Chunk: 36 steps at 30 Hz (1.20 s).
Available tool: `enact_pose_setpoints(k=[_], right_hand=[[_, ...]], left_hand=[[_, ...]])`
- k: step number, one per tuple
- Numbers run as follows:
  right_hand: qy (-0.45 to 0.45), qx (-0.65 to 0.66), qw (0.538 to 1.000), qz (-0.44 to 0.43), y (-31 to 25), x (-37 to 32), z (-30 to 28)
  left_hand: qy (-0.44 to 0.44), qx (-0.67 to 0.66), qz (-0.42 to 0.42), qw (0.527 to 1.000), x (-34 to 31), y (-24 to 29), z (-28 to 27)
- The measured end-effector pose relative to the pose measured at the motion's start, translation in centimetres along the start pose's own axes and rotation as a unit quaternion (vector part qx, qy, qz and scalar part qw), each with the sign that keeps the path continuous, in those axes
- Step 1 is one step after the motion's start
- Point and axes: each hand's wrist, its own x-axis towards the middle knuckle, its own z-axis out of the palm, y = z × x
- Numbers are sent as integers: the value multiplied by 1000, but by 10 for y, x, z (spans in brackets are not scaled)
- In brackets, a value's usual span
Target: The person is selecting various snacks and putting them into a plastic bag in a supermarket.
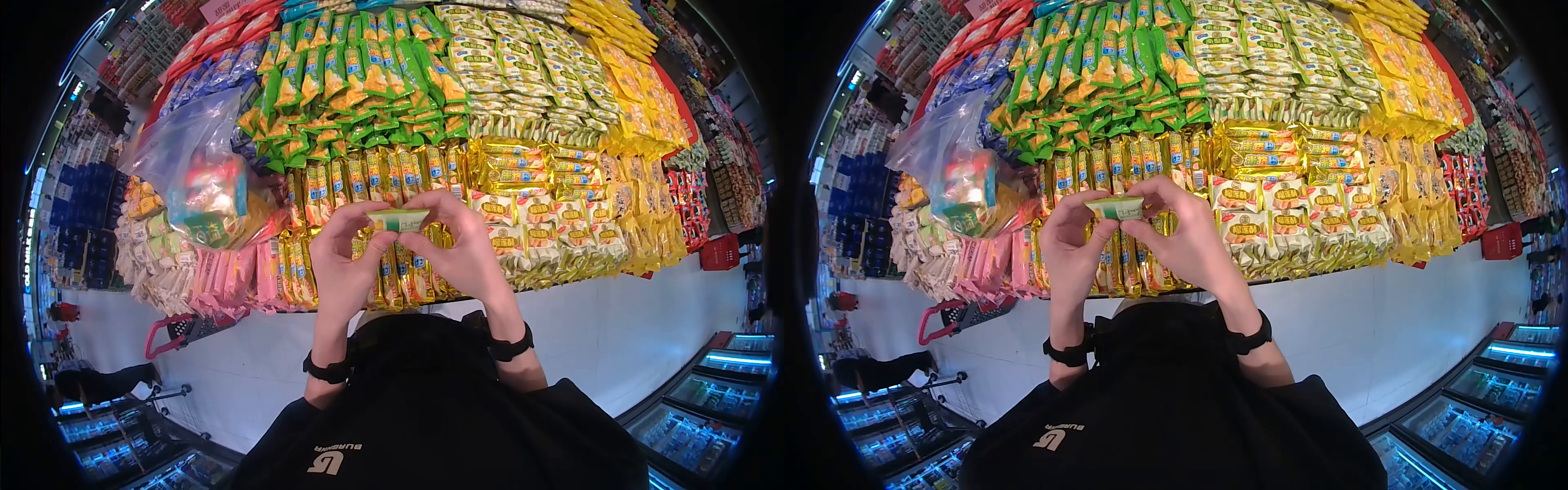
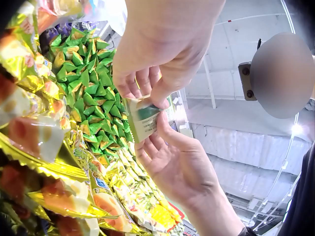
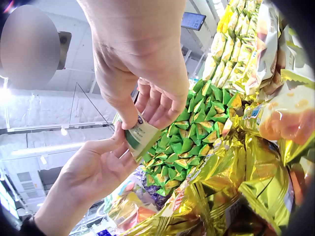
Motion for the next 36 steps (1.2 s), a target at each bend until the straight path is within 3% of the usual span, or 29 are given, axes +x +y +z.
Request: enact_pose_setpoints(k=[8, 11, 17, 23, 26, 32, 36], right_hand=[[13, 11, 1000, -23, -2, 2, -1], [-17, 42, 999, 20, -6, 0, -6], [12, 53, 998, -19, 3, 0, -10], [11, 26, 999, 23, -3, -3, -9], [8, 57, 998, 39, -2, -3, -7], [18, 65, 998, 9, -2, 0, -5], [11, -12, 999, -29, 3, 0, -7]], left_hand=[[-25, 8, 0, 1000, 2, 2, 0], [-31, 13, 4, 999, 3, 4, 3], [-60, 15, 50, 997, 6, -6, 5], [-25, 13, -14, 1000, 5, 0, 10], [-16, -2, 8, 1000, 6, -6, 9], [-13, 2, 43, 999, 8, -9, 7], [-28, 76, 67, 994, 9, -2, 6]])
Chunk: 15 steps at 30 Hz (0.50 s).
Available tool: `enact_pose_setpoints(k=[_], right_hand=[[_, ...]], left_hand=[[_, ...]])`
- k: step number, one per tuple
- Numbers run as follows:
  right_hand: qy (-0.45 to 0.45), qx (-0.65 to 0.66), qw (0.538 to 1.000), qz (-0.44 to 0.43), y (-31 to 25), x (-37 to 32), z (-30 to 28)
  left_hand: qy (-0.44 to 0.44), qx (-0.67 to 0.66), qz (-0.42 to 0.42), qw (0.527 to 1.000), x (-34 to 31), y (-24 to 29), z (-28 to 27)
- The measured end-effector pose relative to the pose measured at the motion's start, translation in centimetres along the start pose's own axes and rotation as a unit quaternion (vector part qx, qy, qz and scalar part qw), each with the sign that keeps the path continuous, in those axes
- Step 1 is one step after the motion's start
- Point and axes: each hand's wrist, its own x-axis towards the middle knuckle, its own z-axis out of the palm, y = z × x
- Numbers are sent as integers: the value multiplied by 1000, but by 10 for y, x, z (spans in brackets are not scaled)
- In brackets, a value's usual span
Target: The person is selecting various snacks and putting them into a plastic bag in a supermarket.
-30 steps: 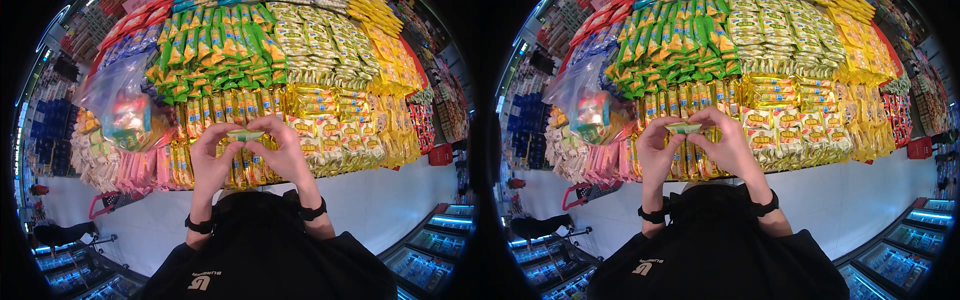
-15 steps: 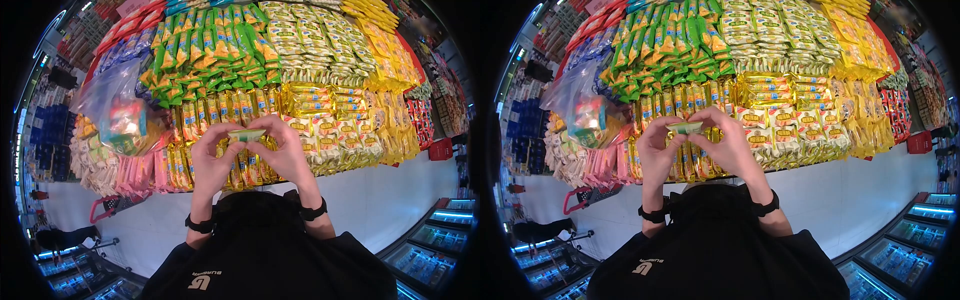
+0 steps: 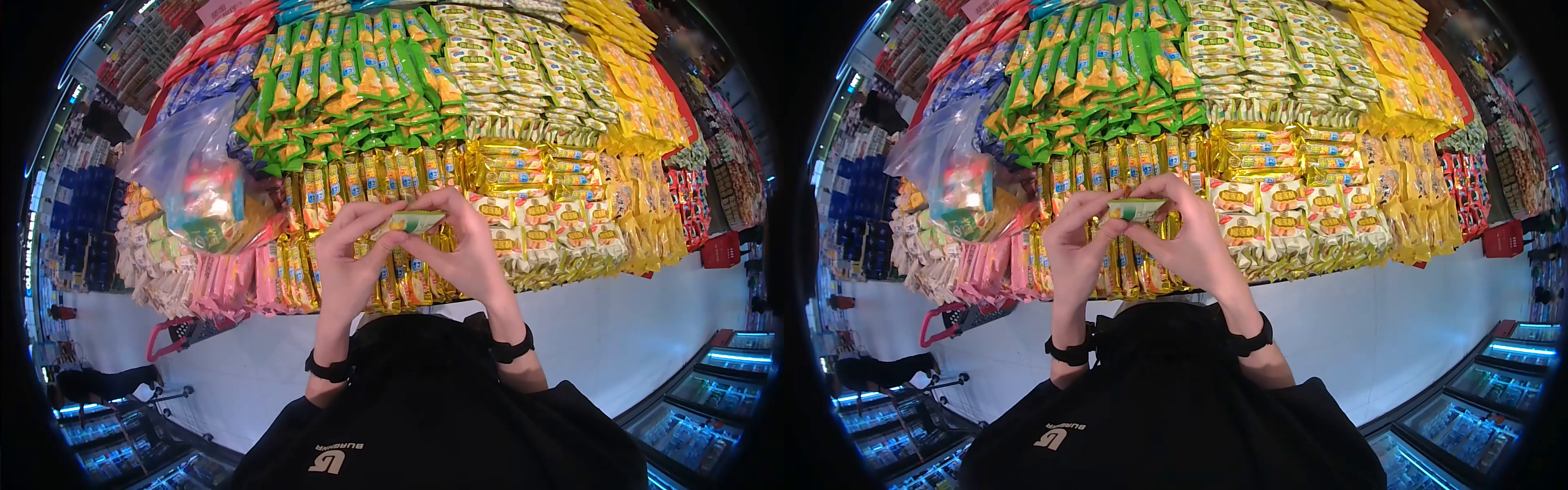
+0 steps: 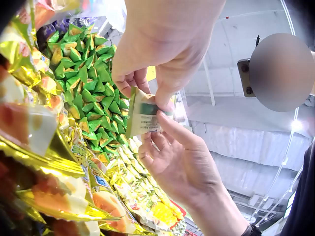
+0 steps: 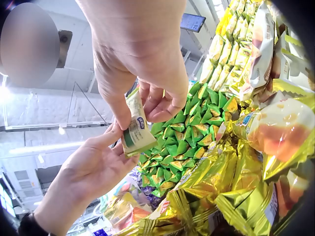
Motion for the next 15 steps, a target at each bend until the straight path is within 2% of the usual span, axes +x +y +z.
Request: enact_pose_setpoints(k=[5, 8, 15], right_hand=[[-26, 17, 999, 15, 2, -1, -4], [-7, 111, 993, 32, 5, -2, -1], [-26, 93, 995, 34, 2, 0, 2]], left_hand=[[7, -16, -13, 1000, -1, 3, 3], [30, -36, -26, 999, -1, 5, 5], [-3, 31, 13, 999, -3, -2, -4]])
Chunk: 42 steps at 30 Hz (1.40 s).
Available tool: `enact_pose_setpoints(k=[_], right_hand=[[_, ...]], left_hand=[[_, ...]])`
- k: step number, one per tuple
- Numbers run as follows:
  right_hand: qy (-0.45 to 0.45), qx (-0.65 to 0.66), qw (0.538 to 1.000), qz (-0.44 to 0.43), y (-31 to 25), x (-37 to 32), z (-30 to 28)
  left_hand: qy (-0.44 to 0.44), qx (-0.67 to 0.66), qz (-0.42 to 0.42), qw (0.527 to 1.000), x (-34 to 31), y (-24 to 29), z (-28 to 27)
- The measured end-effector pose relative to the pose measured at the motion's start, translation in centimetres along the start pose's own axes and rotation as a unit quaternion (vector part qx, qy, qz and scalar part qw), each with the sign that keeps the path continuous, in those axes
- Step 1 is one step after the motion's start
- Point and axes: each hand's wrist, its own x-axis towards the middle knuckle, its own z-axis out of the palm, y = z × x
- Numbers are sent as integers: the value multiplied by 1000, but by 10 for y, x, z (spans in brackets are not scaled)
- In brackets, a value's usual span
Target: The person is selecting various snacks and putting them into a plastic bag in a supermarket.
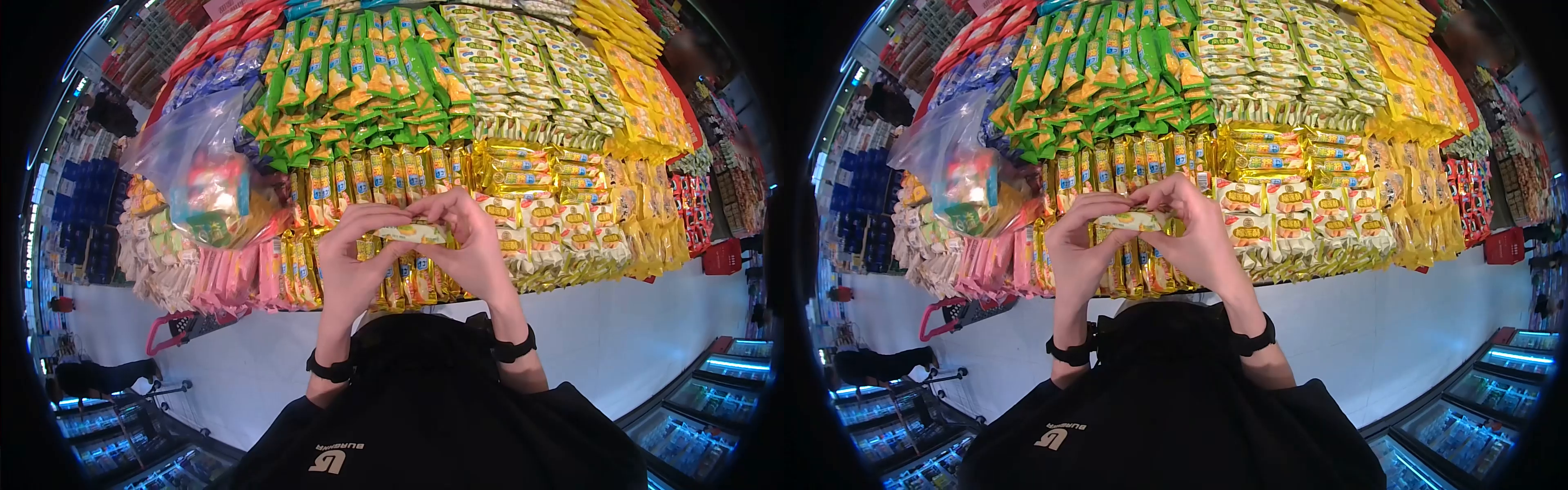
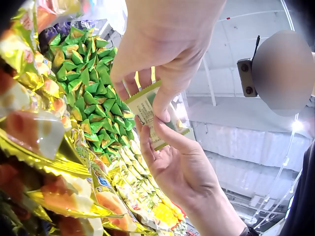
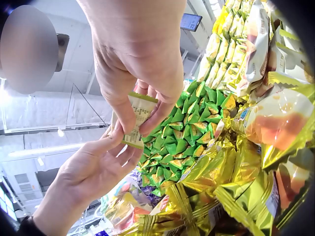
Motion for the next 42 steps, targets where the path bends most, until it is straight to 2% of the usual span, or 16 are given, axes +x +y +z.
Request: enact_pose_setpoints(k=[8, 11, 14, 20, 23, 26, 32, 35, 42], right_hand=[[11, -64, 997, -33, -1, 1, -2], [22, -13, 1000, -15, -3, 0, -1], [32, 64, 997, 21, -5, -1, 1], [17, 19, 1000, 9, -6, -2, 1], [33, -50, 998, -23, -2, -1, 1], [66, -43, 997, 7, -9, -1, 7], [36, -59, 997, -44, 1, 4, 10], [14, -106, 993, -46, 0, 5, 12], [8, -79, 996, -27, 1, 5, 15]], left_hand=[[-15, -24, 9, 1000, 0, -3, 2], [25, -92, -33, 995, 0, 2, 8], [26, -98, -50, 994, 1, 4, 8], [23, -87, -74, 993, -4, -5, 0], [29, -89, -69, 993, -3, -5, 0], [44, -86, -59, 994, -2, -2, 1], [51, -36, -7, 998, -5, 0, -7], [48, -53, -3, 997, -6, 1, -9], [53, -71, -14, 996, -6, 3, -10]])
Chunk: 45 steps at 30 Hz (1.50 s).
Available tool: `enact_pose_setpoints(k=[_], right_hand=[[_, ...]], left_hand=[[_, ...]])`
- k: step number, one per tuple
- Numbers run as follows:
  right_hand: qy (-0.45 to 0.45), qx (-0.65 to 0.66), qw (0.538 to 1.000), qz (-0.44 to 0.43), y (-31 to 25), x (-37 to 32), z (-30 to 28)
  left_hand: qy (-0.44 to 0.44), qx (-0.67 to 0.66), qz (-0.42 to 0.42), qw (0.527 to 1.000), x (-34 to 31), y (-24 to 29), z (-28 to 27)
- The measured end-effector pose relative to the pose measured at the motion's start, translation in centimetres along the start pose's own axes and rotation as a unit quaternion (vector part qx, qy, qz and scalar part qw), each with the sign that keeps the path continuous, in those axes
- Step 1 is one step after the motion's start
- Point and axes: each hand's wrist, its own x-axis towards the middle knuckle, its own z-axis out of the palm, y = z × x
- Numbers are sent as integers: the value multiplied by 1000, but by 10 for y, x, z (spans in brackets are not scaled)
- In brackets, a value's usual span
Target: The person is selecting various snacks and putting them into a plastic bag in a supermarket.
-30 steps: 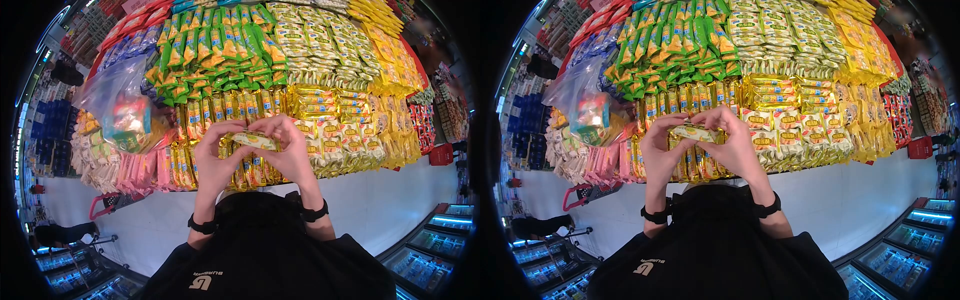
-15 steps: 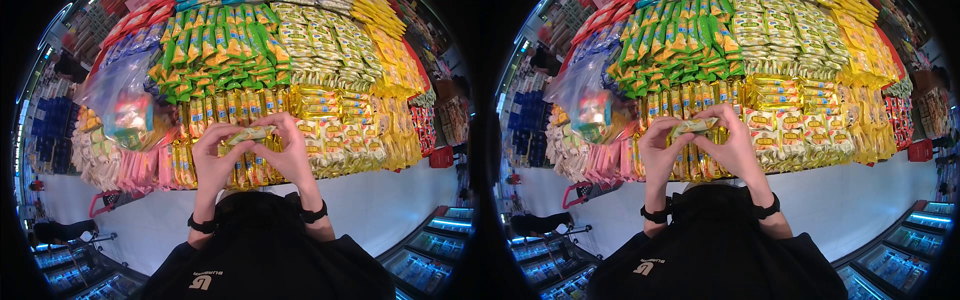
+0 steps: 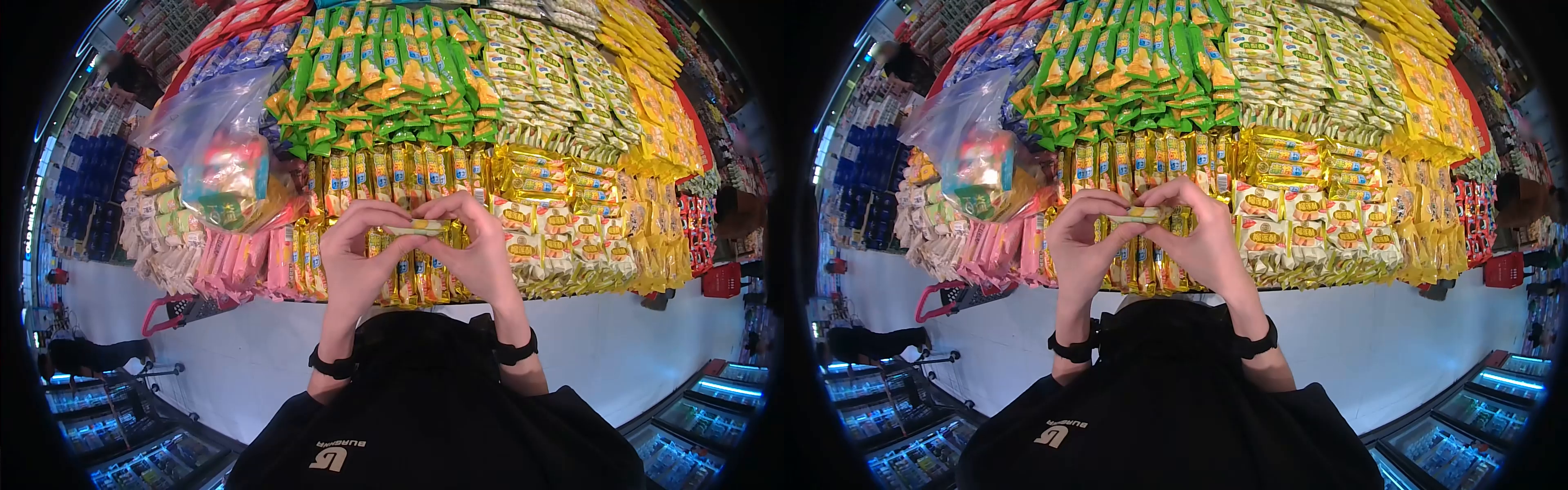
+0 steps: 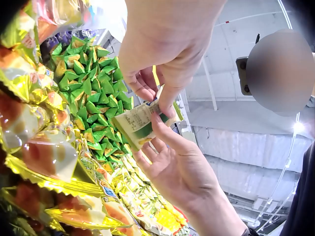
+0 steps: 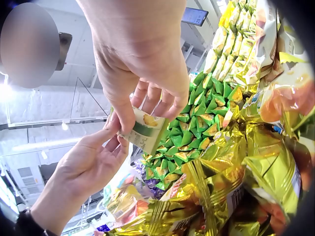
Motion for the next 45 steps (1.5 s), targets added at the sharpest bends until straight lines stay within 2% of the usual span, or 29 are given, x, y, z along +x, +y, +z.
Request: enact_pose_setpoints(k=[2, 5, 8, 14, 16, 18, 20, 23, 26, 29, 32, 36, 41, 45], right_hand=[[-1, -11, 1000, -12, 1, 0, -1], [33, 65, 997, 29, -6, -2, 4], [57, 53, 996, 48, -13, -2, 5], [22, 27, 999, 12, -12, 1, -8], [-19, 83, 993, 85, -16, -3, -13], [-42, 142, 985, 83, -16, -4, -14], [-49, 203, 978, 10, -13, -4, -7], [-44, 223, 974, 25, -15, -4, -3], [6, 195, 981, 10, -6, -2, 2], [30, 225, 960, 166, -21, -2, -5], [85, 204, 964, 148, -18, -2, -4], [69, 229, 955, 175, -27, -1, -7], [60, 266, 938, 215, -26, 0, -3], [65, 275, 937, 203, -25, -1, 1]], left_hand=[[3, -20, -13, 1000, 0, -1, 2], [55, -51, -61, 995, 1, 1, 7], [73, -78, -108, 988, 2, -1, 5], [28, -93, -141, 985, 0, -6, 3], [28, -78, -139, 987, 0, -5, 1], [32, -66, -124, 990, 1, -6, 1], [41, -57, -95, 993, 2, -8, 1], [33, -69, -108, 991, 2, -5, 1], [41, -93, -114, 988, 2, 3, 6], [16, -100, -129, 986, 0, 6, 6], [-24, -70, -123, 990, -6, -1, 1], [-51, -10, -99, 994, -3, 8, 3], [-49, -34, -107, 992, -6, 5, 2], [-44, -23, -106, 993, -6, 9, 0]])
